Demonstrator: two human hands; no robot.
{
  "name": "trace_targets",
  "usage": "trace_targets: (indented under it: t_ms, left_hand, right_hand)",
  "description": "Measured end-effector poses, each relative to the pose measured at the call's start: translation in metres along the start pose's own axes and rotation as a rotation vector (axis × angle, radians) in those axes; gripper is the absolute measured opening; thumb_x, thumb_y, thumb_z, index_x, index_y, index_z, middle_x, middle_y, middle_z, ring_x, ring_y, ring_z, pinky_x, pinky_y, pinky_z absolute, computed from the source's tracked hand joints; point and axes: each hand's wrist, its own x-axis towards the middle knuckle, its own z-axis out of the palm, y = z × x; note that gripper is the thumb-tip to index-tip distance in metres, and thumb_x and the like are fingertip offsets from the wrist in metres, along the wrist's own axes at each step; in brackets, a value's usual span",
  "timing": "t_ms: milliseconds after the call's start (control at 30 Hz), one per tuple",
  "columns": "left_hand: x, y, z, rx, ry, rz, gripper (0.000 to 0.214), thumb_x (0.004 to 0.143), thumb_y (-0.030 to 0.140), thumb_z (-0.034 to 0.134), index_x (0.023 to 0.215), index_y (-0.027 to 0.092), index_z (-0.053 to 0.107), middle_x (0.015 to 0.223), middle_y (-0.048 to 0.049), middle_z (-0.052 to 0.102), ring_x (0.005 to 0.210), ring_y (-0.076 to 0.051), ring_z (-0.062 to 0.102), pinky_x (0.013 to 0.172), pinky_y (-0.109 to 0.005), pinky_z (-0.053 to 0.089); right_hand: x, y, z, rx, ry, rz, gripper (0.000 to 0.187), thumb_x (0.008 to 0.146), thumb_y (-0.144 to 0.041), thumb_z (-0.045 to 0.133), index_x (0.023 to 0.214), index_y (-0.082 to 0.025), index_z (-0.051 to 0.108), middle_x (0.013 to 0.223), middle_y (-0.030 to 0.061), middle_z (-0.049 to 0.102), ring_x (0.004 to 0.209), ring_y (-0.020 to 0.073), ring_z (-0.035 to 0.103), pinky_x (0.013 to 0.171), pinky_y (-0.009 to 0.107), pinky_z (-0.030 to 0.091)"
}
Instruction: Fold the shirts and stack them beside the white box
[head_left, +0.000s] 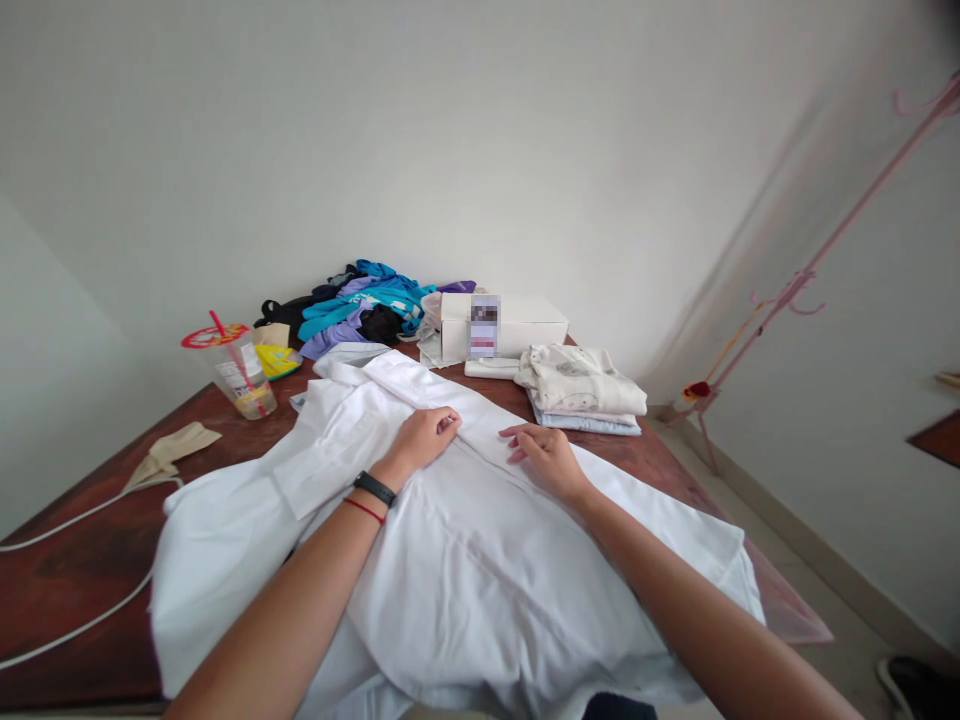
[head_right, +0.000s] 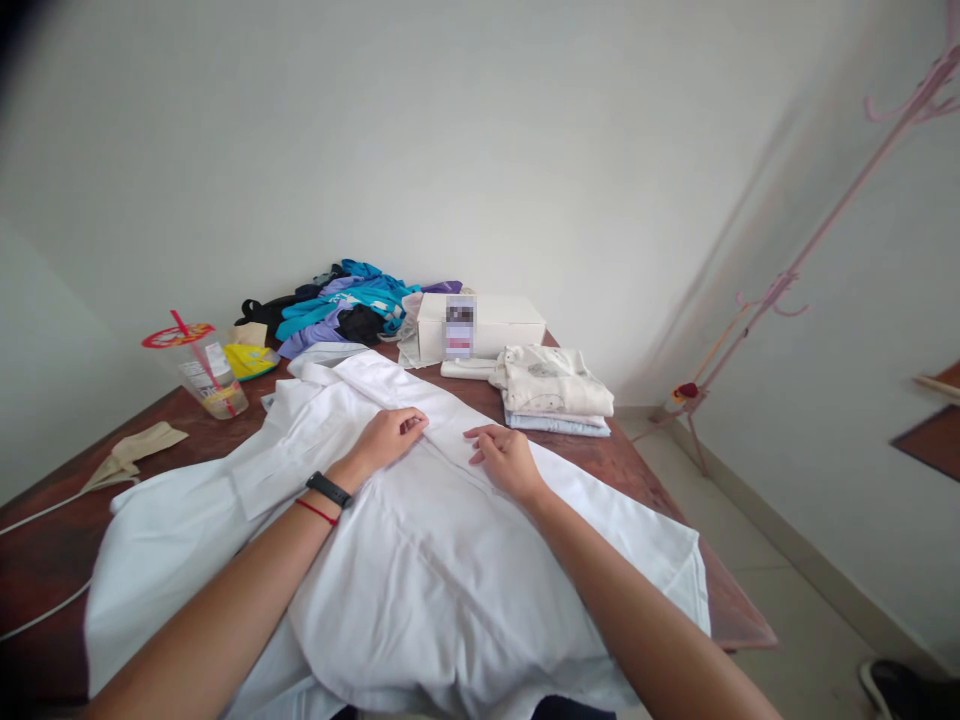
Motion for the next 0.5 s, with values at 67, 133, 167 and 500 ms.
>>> trace_targets:
  t_ms: [67,133,167,500]
  left_hand:
    - [-0.001,0.000,0.000,0.002,-0.001,-0.005,0.023,0.091,0.035,0.056,0.092,0.022,0.075,0.079,-0.0026,0.074,0.068,-0.017,0.063,0.064,-0.026,0.041]
    - [-0.001,0.000,0.000,0.006,-0.006,-0.008,0.024,0.091,0.036,0.056,0.092,0.022,0.075,0.078,-0.0025,0.073,0.068,-0.017,0.062,0.063,-0.025,0.041]
    - [-0.001,0.000,0.000,0.008,-0.010,-0.009,0.024,0.091,0.037,0.056,0.092,0.022,0.075,0.078,-0.0024,0.073,0.068,-0.017,0.062,0.063,-0.025,0.041]
    - [0.000,-0.002,0.001,0.015,-0.049,0.000,0.026,0.094,0.039,0.054,0.091,0.022,0.073,0.075,-0.0015,0.073,0.069,-0.016,0.064,0.065,-0.024,0.044]
  right_hand:
    - [0.000,-0.001,-0.002,0.067,0.018,0.064,0.036,0.084,-0.032,0.047,0.081,-0.017,0.080,0.082,0.0084,0.077,0.085,0.0236,0.072,0.082,0.033,0.052]
    - [0.001,0.000,-0.004,0.124,0.039,0.112,0.036,0.080,-0.028,0.047,0.086,-0.015,0.080,0.074,0.0066,0.075,0.076,0.0220,0.071,0.077,0.031,0.053]
    - [0.002,0.001,-0.005,0.149,0.051,0.126,0.035,0.078,-0.026,0.047,0.083,-0.015,0.080,0.075,0.0066,0.075,0.071,0.0208,0.070,0.074,0.031,0.053]
    - [0.005,0.009,-0.005,0.035,0.038,-0.047,0.041,0.085,-0.025,0.048,0.053,-0.019,0.072,0.068,0.0046,0.070,0.068,0.0165,0.065,0.073,0.028,0.049]
